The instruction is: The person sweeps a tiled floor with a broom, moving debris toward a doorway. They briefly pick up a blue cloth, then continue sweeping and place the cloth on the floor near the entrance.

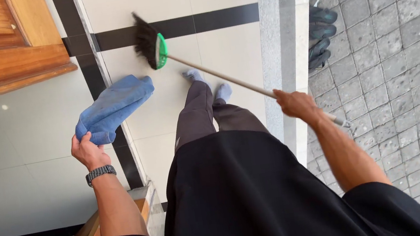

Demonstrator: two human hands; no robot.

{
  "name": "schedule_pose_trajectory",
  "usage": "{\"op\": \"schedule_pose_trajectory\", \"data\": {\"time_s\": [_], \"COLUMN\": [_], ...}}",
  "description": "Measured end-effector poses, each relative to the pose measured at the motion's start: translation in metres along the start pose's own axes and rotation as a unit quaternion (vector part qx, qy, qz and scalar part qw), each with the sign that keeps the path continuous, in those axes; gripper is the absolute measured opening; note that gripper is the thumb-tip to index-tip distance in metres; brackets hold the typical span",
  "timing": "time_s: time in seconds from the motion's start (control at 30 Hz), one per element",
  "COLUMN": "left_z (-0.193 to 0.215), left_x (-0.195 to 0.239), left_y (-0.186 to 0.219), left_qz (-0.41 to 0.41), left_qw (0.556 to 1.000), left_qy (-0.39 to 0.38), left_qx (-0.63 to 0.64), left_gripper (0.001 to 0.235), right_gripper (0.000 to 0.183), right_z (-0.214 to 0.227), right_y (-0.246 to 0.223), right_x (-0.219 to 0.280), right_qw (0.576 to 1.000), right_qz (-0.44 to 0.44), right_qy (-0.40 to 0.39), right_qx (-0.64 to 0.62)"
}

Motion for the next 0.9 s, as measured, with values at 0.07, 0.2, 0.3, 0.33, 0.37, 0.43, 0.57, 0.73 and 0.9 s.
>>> {"op": "schedule_pose_trajectory", "data": {"time_s": [0.07, 0.2, 0.3, 0.33, 0.37, 0.43, 0.57, 0.73, 0.9], "left_z": [0.002, 0.026, 0.035, 0.034, 0.037, 0.040, 0.043, 0.028, 0.002], "left_x": [0.005, 0.009, 0.024, 0.033, 0.034, 0.037, 0.033, -0.002, 0.011], "left_y": [-0.004, -0.027, -0.047, -0.054, -0.063, -0.083, -0.101, -0.128, -0.081], "left_qz": [-0.009, 0.000, 0.003, 0.015, 0.012, 0.025, 0.053, 0.071, 0.104], "left_qw": [1.000, 0.997, 0.995, 0.995, 0.994, 0.992, 0.990, 0.986, 0.985], "left_qy": [-0.003, 0.018, 0.018, 0.025, 0.033, 0.044, 0.069, 0.105, 0.126], "left_qx": [0.026, 0.071, 0.101, 0.091, 0.099, 0.119, 0.111, 0.105, 0.053], "left_gripper": [0.032, 0.034, 0.033, 0.033, 0.033, 0.033, 0.034, 0.040, 0.040], "right_gripper": [0.047, 0.030, 0.036, 0.042, 0.042, 0.043, 0.045, 0.049, 0.037], "right_z": [-0.005, -0.020, -0.008, 0.004, 0.006, 0.009, 0.013, 0.083, 0.081], "right_y": [0.062, 0.208, 0.270, 0.284, 0.282, 0.286, 0.229, -0.005, -0.125], "right_x": [0.015, 0.063, 0.104, 0.117, 0.119, 0.131, 0.083, -0.011, -0.113], "right_qw": [0.999, 0.992, 0.978, 0.971, 0.972, 0.969, 0.988, 0.999, 0.990], "right_qz": [-0.024, -0.116, -0.197, -0.215, -0.205, -0.222, -0.105, 0.031, 0.124], "right_qy": [0.017, 0.022, 0.039, 0.071, 0.077, 0.103, 0.101, 0.022, 0.044], "right_qx": [-0.022, 0.044, 0.058, 0.077, 0.081, 0.040, 0.041, 0.038, 0.045]}}
Point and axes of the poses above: each hand's wrist, its own x-axis away from the middle knuckle, its own z-axis out of the back of the hand, y = z × x, the point moved 10 cm from there along -x, towards the middle knuckle, and after that the axes turned 12 degrees about y, right-handed, at the moved point
